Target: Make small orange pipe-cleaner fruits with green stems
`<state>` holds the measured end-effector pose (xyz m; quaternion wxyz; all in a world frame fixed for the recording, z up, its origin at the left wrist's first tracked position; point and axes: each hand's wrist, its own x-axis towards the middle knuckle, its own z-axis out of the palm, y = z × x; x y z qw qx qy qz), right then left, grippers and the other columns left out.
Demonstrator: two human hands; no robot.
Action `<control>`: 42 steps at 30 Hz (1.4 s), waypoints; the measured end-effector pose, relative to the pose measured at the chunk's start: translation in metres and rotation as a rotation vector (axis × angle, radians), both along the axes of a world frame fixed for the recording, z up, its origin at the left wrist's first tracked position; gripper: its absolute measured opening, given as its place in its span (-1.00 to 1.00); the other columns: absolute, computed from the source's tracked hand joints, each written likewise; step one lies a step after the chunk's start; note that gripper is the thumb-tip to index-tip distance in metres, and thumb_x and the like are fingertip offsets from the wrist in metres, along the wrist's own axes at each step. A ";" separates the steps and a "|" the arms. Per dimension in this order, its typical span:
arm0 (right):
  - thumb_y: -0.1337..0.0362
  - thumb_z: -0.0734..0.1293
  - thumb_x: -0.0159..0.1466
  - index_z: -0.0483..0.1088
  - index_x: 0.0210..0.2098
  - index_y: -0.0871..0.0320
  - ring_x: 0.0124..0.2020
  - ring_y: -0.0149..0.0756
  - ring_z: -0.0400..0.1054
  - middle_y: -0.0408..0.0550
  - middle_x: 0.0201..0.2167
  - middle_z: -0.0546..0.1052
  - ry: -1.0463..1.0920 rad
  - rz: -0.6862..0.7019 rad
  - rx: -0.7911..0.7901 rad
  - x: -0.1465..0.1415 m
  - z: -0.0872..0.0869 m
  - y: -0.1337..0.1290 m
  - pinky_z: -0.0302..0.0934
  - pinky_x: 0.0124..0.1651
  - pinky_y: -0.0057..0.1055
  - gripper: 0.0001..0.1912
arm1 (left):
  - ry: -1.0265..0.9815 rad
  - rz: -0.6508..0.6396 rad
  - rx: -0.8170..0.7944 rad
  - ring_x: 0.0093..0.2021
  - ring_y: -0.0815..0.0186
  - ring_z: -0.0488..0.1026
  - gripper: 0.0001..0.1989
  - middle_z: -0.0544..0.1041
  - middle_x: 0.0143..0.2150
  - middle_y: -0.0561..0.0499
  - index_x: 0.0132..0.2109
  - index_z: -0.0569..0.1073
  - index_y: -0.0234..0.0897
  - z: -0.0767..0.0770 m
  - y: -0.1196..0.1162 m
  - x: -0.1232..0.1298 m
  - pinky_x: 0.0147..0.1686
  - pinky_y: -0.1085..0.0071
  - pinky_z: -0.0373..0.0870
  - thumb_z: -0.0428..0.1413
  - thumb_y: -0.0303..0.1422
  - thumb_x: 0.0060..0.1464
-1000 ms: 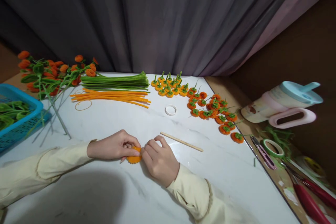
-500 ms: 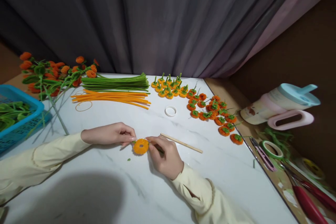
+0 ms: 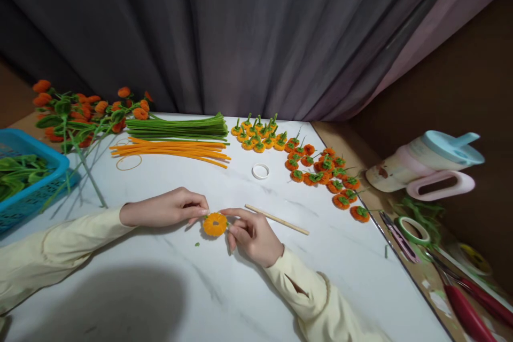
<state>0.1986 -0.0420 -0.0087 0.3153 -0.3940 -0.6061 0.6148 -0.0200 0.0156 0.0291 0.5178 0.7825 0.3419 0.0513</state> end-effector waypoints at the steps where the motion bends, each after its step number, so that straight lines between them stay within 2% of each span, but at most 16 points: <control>1: 0.01 0.25 0.20 0.32 -0.06 0.34 -0.70 -0.51 0.10 -0.17 -0.71 0.35 0.012 0.002 -0.017 0.000 0.000 0.000 -0.07 -0.66 -0.56 -0.48 | 0.002 -0.004 0.010 -0.54 0.46 0.23 -0.73 0.35 -0.56 0.11 -0.40 0.37 -0.35 0.000 -0.001 0.000 -0.49 0.57 0.16 -0.08 -0.30 0.18; 4: 0.04 0.28 0.19 0.31 -0.08 0.30 -0.72 -0.53 0.11 -0.18 -0.69 0.38 0.060 -0.004 -0.101 0.000 0.004 0.000 -0.03 -0.68 -0.57 -0.53 | 0.008 -0.025 0.048 -0.55 0.46 0.24 -0.74 0.35 -0.57 0.12 -0.38 0.38 -0.34 0.000 -0.003 0.000 -0.49 0.58 0.16 -0.09 -0.31 0.19; 6: 0.07 0.29 0.18 0.32 -0.12 0.28 -0.69 -0.48 0.22 -0.12 -0.60 0.43 0.117 -0.003 -0.183 0.001 0.007 0.001 0.09 -0.68 -0.55 -0.58 | 0.011 -0.058 0.084 -0.56 0.47 0.25 -0.74 0.36 -0.57 0.12 -0.36 0.38 -0.33 0.002 -0.005 0.001 -0.50 0.58 0.16 -0.10 -0.33 0.20; 8: 0.10 0.33 0.15 0.32 -0.14 0.26 -0.58 -0.38 0.36 -0.05 -0.46 0.47 0.170 0.022 -0.245 0.000 0.009 0.002 0.26 -0.60 -0.47 -0.60 | 0.019 -0.092 0.143 -0.56 0.46 0.26 -0.75 0.37 -0.57 0.11 -0.34 0.39 -0.33 0.003 -0.010 0.004 -0.49 0.58 0.16 -0.11 -0.35 0.21; 10: 0.13 0.37 0.11 0.31 -0.14 0.25 -0.46 -0.30 0.43 -0.02 -0.38 0.48 0.184 0.074 -0.273 -0.003 0.009 0.001 0.35 -0.49 -0.40 -0.60 | 0.031 -0.116 0.234 -0.54 0.46 0.28 -0.76 0.38 -0.54 0.09 -0.32 0.40 -0.34 0.004 -0.016 0.007 -0.48 0.57 0.15 -0.12 -0.38 0.21; 14: 0.13 0.36 0.12 0.31 -0.23 0.27 -0.51 -0.30 0.45 -0.06 -0.49 0.48 0.104 0.082 -0.242 -0.011 0.002 -0.005 0.33 -0.52 -0.42 -0.65 | 0.040 -0.130 0.414 -0.45 0.40 0.33 -0.76 0.44 -0.41 0.02 -0.28 0.40 -0.33 0.000 -0.025 0.011 -0.42 0.53 0.15 -0.14 -0.40 0.23; 19: 0.10 0.32 0.14 0.34 -0.29 0.29 -0.62 -0.34 0.42 -0.09 -0.64 0.48 0.107 0.022 -0.247 -0.016 -0.003 -0.007 0.31 -0.53 -0.43 -0.66 | 0.051 -0.132 0.473 -0.47 0.39 0.33 -0.77 0.44 -0.45 0.03 -0.33 0.37 -0.31 -0.004 -0.024 0.008 -0.45 0.52 0.12 -0.14 -0.42 0.23; 30: 0.14 0.39 0.08 0.34 -0.34 0.29 -0.62 -0.32 0.43 -0.06 -0.63 0.51 0.243 0.007 -0.353 -0.016 0.005 -0.005 0.32 -0.53 -0.43 -0.68 | 0.031 -0.195 0.588 -0.47 0.39 0.34 -0.78 0.43 -0.46 0.03 -0.33 0.39 -0.32 0.006 -0.016 -0.001 -0.45 0.52 0.13 -0.13 -0.49 0.19; 35: 0.15 0.39 0.07 0.33 -0.34 0.28 -0.62 -0.33 0.43 -0.06 -0.61 0.51 0.236 -0.018 -0.364 -0.015 0.006 -0.004 0.32 -0.53 -0.44 -0.69 | 0.041 -0.185 0.584 -0.45 0.39 0.34 -0.78 0.45 -0.43 0.02 -0.32 0.39 -0.31 0.013 -0.012 -0.004 -0.42 0.52 0.14 -0.13 -0.48 0.20; 42: 0.16 0.37 0.07 0.31 -0.34 0.27 -0.71 -0.39 0.36 -0.15 -0.70 0.46 0.156 -0.018 -0.348 -0.019 0.003 -0.006 0.26 -0.63 -0.51 -0.70 | 0.089 -0.244 0.400 -0.38 0.37 0.37 -0.76 0.45 -0.35 0.02 -0.22 0.37 -0.29 0.010 -0.019 0.002 -0.40 0.52 0.17 -0.16 -0.32 0.26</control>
